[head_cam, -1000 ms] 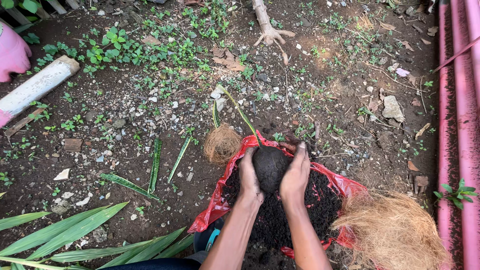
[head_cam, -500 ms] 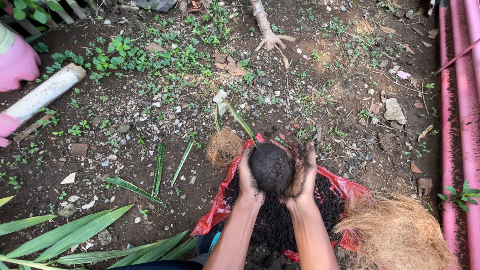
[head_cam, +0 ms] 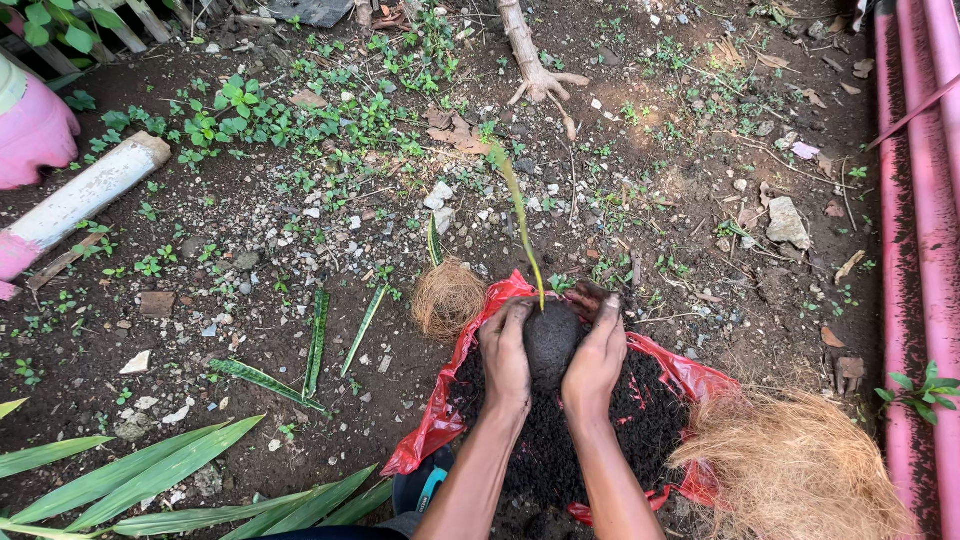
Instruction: The person kneels on the ground and presses soil by hand around the root ball of a snake plant, repeatedly gathering and compacting soil from a red plastic bag to shape a rounded soil ball around the plant, with coconut coir fibers lying beside the work area.
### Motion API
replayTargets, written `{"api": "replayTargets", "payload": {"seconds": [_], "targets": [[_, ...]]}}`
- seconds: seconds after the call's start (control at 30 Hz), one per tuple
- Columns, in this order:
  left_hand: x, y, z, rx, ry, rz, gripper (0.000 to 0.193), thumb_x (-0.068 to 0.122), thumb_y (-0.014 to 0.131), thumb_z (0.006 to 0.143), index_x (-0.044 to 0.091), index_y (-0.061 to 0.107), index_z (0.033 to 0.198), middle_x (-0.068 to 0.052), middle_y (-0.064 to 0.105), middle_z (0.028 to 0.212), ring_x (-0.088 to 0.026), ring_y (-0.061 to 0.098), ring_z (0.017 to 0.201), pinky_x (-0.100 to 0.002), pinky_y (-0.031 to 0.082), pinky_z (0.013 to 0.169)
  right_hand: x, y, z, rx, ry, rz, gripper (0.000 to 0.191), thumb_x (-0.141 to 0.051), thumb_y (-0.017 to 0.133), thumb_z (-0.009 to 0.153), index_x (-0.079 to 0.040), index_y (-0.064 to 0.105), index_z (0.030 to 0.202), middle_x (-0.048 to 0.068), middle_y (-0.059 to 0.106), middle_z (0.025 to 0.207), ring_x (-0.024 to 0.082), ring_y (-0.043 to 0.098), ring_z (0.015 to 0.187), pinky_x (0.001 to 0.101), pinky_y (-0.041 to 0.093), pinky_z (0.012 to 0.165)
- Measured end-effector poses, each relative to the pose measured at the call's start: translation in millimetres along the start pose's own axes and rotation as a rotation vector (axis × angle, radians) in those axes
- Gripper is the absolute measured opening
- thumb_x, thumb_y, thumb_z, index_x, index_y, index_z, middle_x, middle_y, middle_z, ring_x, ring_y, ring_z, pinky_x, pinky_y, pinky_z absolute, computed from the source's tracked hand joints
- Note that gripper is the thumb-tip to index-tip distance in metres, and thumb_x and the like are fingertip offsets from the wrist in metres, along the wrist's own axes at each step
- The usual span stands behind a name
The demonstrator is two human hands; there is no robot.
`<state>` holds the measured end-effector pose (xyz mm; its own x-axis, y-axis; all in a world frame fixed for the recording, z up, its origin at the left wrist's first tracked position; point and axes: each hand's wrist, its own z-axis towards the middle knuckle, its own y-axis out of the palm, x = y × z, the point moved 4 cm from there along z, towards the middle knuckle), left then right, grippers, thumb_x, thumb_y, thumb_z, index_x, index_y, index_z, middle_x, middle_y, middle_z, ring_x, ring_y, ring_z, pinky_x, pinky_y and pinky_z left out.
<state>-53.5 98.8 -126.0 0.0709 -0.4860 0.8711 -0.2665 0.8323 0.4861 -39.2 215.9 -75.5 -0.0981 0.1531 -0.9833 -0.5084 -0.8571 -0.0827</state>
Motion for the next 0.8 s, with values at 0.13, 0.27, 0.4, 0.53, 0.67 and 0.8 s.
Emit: {"api": "replayTargets", "payload": {"seconds": [0.13,0.27,0.4,0.53,0.67,0.8], "targets": [[5.9,-1.1,3.2,-0.011,-0.125,-0.197,0.033,0.025,0.051,0.101,0.001,0.072,0.109,-0.01,0.072,0.104,-0.017,0.069,0.09,-0.034,0.057,0.084,-16.8,13.4,-3.7,-0.189,0.093,0.311,0.072,-0.056,0.02,0.108,0.0,0.054,0.14,0.017,0.068,0.126,0.025,0.063,0.119,0.038,0.046,0.109],[1.1,2.0,-1.7,0.021,-0.427,-0.43,0.037,0.035,0.045,0.098,0.007,0.069,0.107,-0.011,0.074,0.102,-0.02,0.074,0.086,-0.037,0.062,0.08,-30.2,9.2,-5.1,-0.229,0.361,0.546,0.079,-0.063,0.016,0.1,-0.004,0.047,0.144,0.014,0.067,0.131,0.026,0.063,0.124,0.046,0.053,0.104],[1.0,3.3,-0.2,-0.063,-0.312,-0.365,0.036,0.033,0.049,0.099,0.006,0.071,0.106,-0.01,0.074,0.101,-0.02,0.073,0.088,-0.036,0.061,0.081,-19.9,6.2,-3.1,-0.188,0.531,0.606,0.075,-0.062,0.02,0.1,-0.008,0.049,0.143,0.015,0.065,0.133,0.029,0.061,0.124,0.0495,0.052,0.102],[2.2,-0.6,3.1,-0.101,-0.13,-0.04,0.035,0.03,0.056,0.098,0.003,0.076,0.107,-0.009,0.074,0.1,-0.019,0.068,0.09,-0.032,0.054,0.083,13.1,5.6,2.7,-0.062,0.442,0.348,0.069,-0.054,0.028,0.105,-0.002,0.054,0.141,0.026,0.064,0.134,0.036,0.062,0.121,0.0444,0.051,0.103],[8.5,-3.3,4.2,0.003,-0.027,0.313,0.035,0.03,0.061,0.093,0.003,0.079,0.105,-0.008,0.078,0.096,-0.018,0.068,0.09,-0.029,0.051,0.084,32.3,-0.5,3.6,0.085,0.2,-0.101,0.069,-0.054,0.024,0.108,-0.002,0.046,0.148,0.019,0.057,0.143,0.027,0.053,0.132,0.0363,0.037,0.11],[12.4,-5.4,1.3,0.158,-0.11,0.415,0.037,0.033,0.062,0.09,0.003,0.08,0.105,-0.009,0.078,0.095,-0.019,0.071,0.086,-0.032,0.053,0.082,26.9,4.8,5.4,-0.036,0.2,0.047,0.078,-0.061,0.017,0.107,-0.003,0.042,0.153,0.023,0.054,0.145,0.032,0.049,0.137,0.0445,0.038,0.114]]}}
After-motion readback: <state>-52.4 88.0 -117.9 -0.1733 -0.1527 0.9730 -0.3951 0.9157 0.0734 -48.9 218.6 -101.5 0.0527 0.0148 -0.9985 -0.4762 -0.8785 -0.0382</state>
